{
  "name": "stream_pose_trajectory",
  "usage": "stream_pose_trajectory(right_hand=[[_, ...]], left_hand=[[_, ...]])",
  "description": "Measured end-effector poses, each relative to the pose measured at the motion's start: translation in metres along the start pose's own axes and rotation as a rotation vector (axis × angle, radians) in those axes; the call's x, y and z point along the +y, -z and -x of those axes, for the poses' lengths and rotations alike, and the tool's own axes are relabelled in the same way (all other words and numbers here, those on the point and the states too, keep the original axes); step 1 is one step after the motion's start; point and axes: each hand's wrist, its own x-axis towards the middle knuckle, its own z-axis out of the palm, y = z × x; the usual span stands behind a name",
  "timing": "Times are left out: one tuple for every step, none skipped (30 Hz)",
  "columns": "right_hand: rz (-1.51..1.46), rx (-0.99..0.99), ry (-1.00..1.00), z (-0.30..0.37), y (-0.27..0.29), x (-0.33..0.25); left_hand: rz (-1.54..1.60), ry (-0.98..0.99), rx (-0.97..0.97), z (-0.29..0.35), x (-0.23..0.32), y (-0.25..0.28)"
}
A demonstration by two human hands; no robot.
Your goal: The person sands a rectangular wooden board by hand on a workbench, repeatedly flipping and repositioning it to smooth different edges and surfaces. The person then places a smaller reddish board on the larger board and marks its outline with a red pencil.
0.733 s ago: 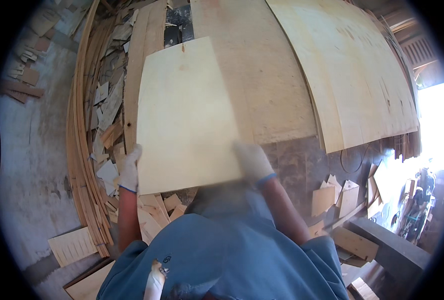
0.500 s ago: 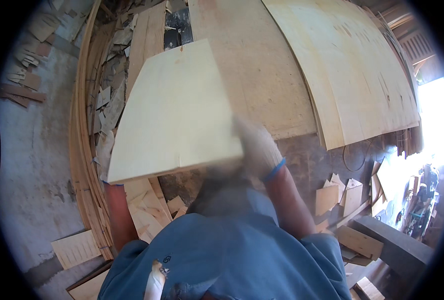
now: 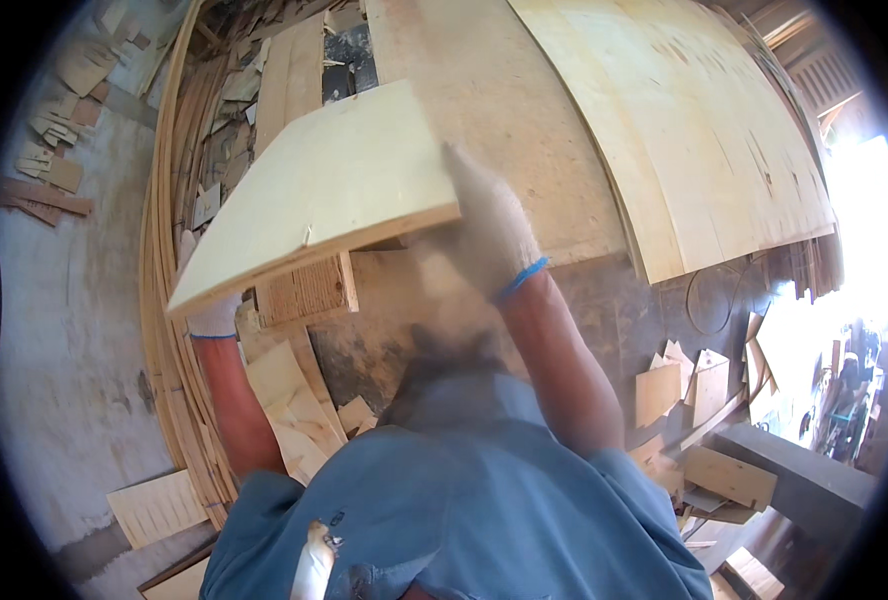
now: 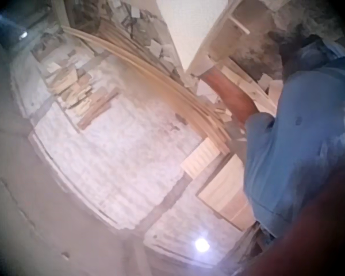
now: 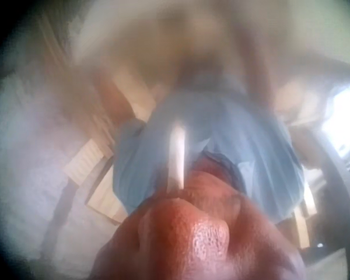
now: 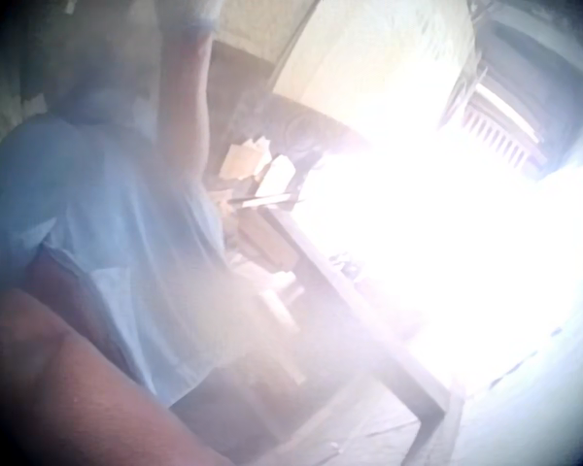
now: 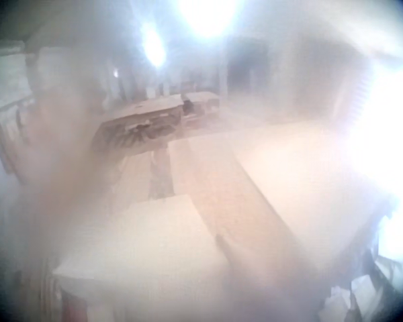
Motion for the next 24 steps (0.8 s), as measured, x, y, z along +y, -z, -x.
stream_pose_trajectory(right_hand=[[0.023, 0.007, -0.007, 0.006, -0.001, 0.006], [0.052, 0.013, -0.014, 0.015, -0.002, 0.012], [0.072, 0.012, -0.020, 0.022, -0.004, 0.017], [0.050, -0.011, -0.048, 0.031, -0.008, 0.024], [-0.017, -0.049, -0.104, 0.040, -0.014, 0.030], [-0.103, -0.091, -0.158, 0.049, -0.019, 0.037], [-0.189, -0.128, -0.216, 0.058, -0.026, 0.043], [-0.273, -0.166, -0.277, 0.061, -0.030, 0.040], [-0.125, -0.133, -0.145, 0.064, -0.030, 0.032], [0.024, -0.100, -0.013, 0.065, -0.029, 0.020], [-0.124, -0.168, -0.128, 0.069, -0.030, 0.017], [-0.264, -0.220, -0.256, 0.074, -0.032, 0.014], [-0.278, -0.252, -0.249, 0.074, -0.030, 0.012], [-0.253, -0.253, -0.188, 0.075, -0.027, 0.009], [-0.229, -0.250, -0.125, 0.075, -0.024, 0.006], [-0.165, -0.220, -0.013, 0.077, -0.018, 0.002], [-0.098, -0.187, 0.096, 0.078, -0.010, -0.004], [-0.139, -0.241, 0.007, 0.078, -0.005, -0.009], [-0.183, -0.291, -0.078, 0.078, 0.000, -0.017], [-0.228, -0.340, -0.160, 0.077, 0.005, -0.027], [-0.159, -0.288, -0.165, 0.076, 0.011, -0.038], [-0.087, -0.240, -0.167, 0.076, 0.016, -0.051], [-0.016, -0.191, -0.169, 0.075, 0.021, -0.060], [-0.055, -0.162, -0.130, 0.069, 0.024, -0.064]], left_hand=[[0.046, 0.083, 0.007, 0.009, 0.000, -0.019], [0.087, 0.165, 0.013, 0.023, 0.010, -0.043], [0.125, 0.243, 0.022, 0.034, 0.019, -0.055], [0.086, 0.264, -0.046, 0.040, 0.019, -0.054], [0.044, 0.284, -0.113, 0.044, 0.018, -0.052], [0.014, 0.379, -0.098, 0.047, 0.016, -0.045], [-0.016, 0.474, -0.084, 0.049, 0.014, -0.037], [-0.059, 0.444, -0.106, 0.050, 0.010, -0.025], [-0.102, 0.414, -0.129, 0.051, 0.006, -0.016], [-0.143, 0.383, -0.151, 0.053, 0.004, -0.012], [-0.161, 0.414, -0.107, 0.055, 0.002, -0.008], [-0.180, 0.445, -0.063, 0.057, 0.000, -0.006], [-0.195, 0.473, -0.018, 0.059, -0.001, -0.007], [-0.170, 0.465, -0.028, 0.062, 0.000, -0.007], [-0.144, 0.457, -0.037, 0.065, 0.002, -0.006], [-0.117, 0.453, -0.042, 0.070, 0.002, -0.005], [-0.099, 0.449, -0.028, 0.079, 0.008, -0.019], [-0.082, 0.448, -0.014, 0.093, 0.020, -0.043], [-0.068, 0.442, 0.001, 0.103, 0.030, -0.056], [-0.284, 0.398, -0.046, 0.103, 0.038, -0.049], [-0.499, 0.350, -0.093, 0.098, 0.050, -0.035], [-0.553, 0.320, -0.094, 0.096, 0.056, -0.027], [-0.608, 0.293, -0.097, 0.093, 0.060, -0.020], [-0.507, 0.289, -0.058, 0.091, 0.062, -0.017]])
